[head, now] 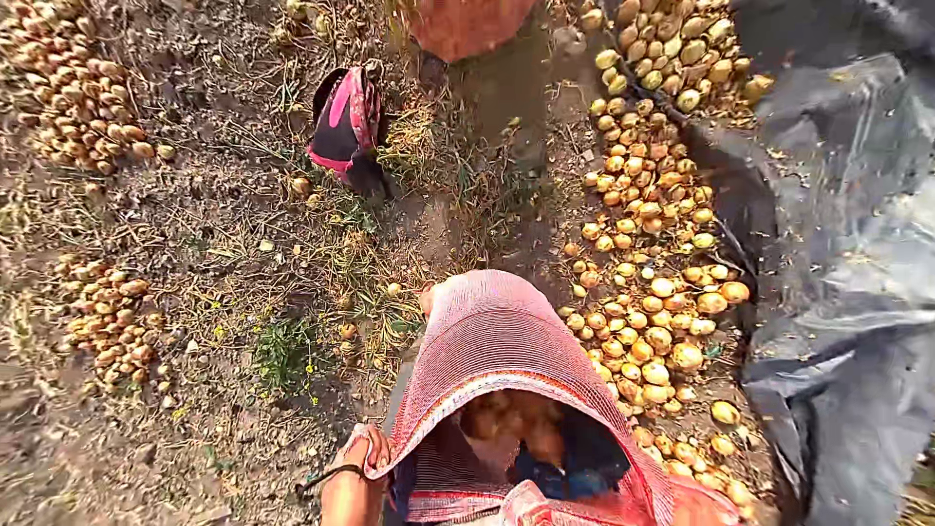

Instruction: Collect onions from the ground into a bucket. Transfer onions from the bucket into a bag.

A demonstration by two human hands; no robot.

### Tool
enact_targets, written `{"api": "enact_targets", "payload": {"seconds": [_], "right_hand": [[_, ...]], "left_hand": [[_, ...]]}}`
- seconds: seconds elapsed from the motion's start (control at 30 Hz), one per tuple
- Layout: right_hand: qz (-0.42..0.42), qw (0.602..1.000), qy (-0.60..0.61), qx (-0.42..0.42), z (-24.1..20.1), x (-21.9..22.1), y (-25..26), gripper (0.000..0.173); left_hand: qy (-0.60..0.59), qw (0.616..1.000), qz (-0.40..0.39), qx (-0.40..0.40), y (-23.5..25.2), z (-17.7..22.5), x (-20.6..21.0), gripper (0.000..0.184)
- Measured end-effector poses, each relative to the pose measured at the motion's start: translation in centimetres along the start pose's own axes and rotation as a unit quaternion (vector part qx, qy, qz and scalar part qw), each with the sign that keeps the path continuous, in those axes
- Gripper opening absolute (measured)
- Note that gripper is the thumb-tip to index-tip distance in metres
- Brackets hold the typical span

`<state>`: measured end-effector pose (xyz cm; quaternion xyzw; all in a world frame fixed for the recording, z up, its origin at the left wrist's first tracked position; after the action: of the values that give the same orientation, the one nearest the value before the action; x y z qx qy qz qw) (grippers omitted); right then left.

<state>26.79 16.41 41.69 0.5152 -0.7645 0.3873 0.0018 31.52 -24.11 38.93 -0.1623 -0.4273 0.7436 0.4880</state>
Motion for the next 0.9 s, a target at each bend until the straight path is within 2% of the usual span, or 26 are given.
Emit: {"api": "enact_targets", "payload": {"seconds": [0.03,0.07,0.1,0.13,0.17,0.2,0.27,0.33,0.37,0.4,0.47,0.5,0.53,0.6,0.63,0.67,0.7,0.77,0.8,0.9], "right_hand": [[-0.064,0.997,-0.004,-0.042,2.6,-3.5,2.3,0.059],[-0.024,0.997,0.0,-0.072,5.1,-5.8,5.0,0.063],[0.094,0.992,0.016,-0.085,7.2,-7.5,6.7,0.064],[0.222,0.972,0.022,-0.071,8.1,-8.7,5.7,0.059],[0.295,0.954,0.016,-0.046,7.8,-9.1,3.1,0.056],[0.28,0.959,0.01,-0.026,6.8,-8.4,2.7,0.057],[0.186,0.982,0.011,-0.04,4.4,-6.0,4.5,0.061],[0.168,0.985,-0.003,-0.028,1.5,-4.8,-0.5,0.066],[0.144,0.989,-0.011,-0.032,0.6,-4.0,-1.0,0.067],[0.115,0.992,-0.022,-0.037,0.2,-3.6,-0.3,0.068],[0.078,0.994,-0.048,-0.052,1.8,-4.6,3.5,0.065],[0.106,0.991,-0.054,-0.056,3.1,-5.8,5.7,0.063],[0.177,0.982,-0.054,-0.048,4.3,-7.2,7.2,0.057],[0.31,0.949,-0.052,-0.015,4.5,-8.6,4.8,0.045],[0.293,0.954,-0.045,-0.03,2.9,-8.1,5.5,0.043],[0.248,0.966,-0.03,-0.06,0.7,-7.0,8.5,0.041],[0.259,0.963,-0.02,-0.065,-0.7,-6.2,8.6,0.042],[0.305,0.951,-0.033,-0.029,-1.6,-6.3,4.3,0.04],[0.301,0.952,-0.045,-0.023,-1.7,-6.6,4.5,0.039],[0.281,0.953,-0.109,0.019,-0.4,-7.4,9.7,0.041]], "left_hand": [[0.011,1.0,0.012,-0.006,3.3,-0.9,0.0,0.046],[0.013,0.999,0.044,-0.016,7.0,-1.7,0.4,0.044],[0.015,0.995,0.087,-0.038,9.5,-2.5,0.9,0.042],[0.017,0.989,0.129,-0.069,9.2,-3.2,1.5,0.039],[0.011,0.983,0.155,-0.093,6.8,-3.8,1.6,0.036],[-0.001,0.986,0.145,-0.079,5.3,-3.1,2.0,0.034],[-0.019,0.995,0.094,-0.011,5.0,-1.0,3.2,0.036],[-0.006,0.992,0.118,-0.052,-0.8,-0.8,2.1,0.042],[0.005,0.991,0.121,-0.062,-1.6,-0.3,1.7,0.044],[0.024,0.992,0.112,-0.062,-1.0,-0.1,1.4,0.046],[0.066,0.992,0.095,-0.052,3.5,-0.9,1.2,0.044],[0.074,0.99,0.101,-0.057,6.2,-1.9,1.5,0.04],[0.068,0.988,0.117,-0.068,8.1,-2.8,2.2,0.036],[0.044,0.981,0.161,-0.1,5.4,-3.4,3.7,0.032],[0.025,0.987,0.138,-0.079,4.8,-2.3,5.3,0.031],[0.008,0.994,0.099,-0.043,6.2,-0.8,7.5,0.031],[0.011,0.996,0.086,-0.037,5.4,0.0,8.1,0.03],[0.049,0.989,0.104,-0.09,0.7,-0.3,6.5,0.029],[0.063,0.987,0.111,-0.095,0.9,-0.3,6.3,0.03],[0.038,0.989,0.122,-0.078,6.9,-1.3,7.2,0.035]]}}
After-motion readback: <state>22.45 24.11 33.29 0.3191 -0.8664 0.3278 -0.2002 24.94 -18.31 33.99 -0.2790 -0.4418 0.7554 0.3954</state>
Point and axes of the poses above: each hand's wrist, its own y-axis towards the middle knuckle, its own x-axis out of the palm, z = x × y, the point moved 8 cm from there along y, towards the middle knuckle, and after that the axes turned 15 degrees about -z, right-handed, at the moved point
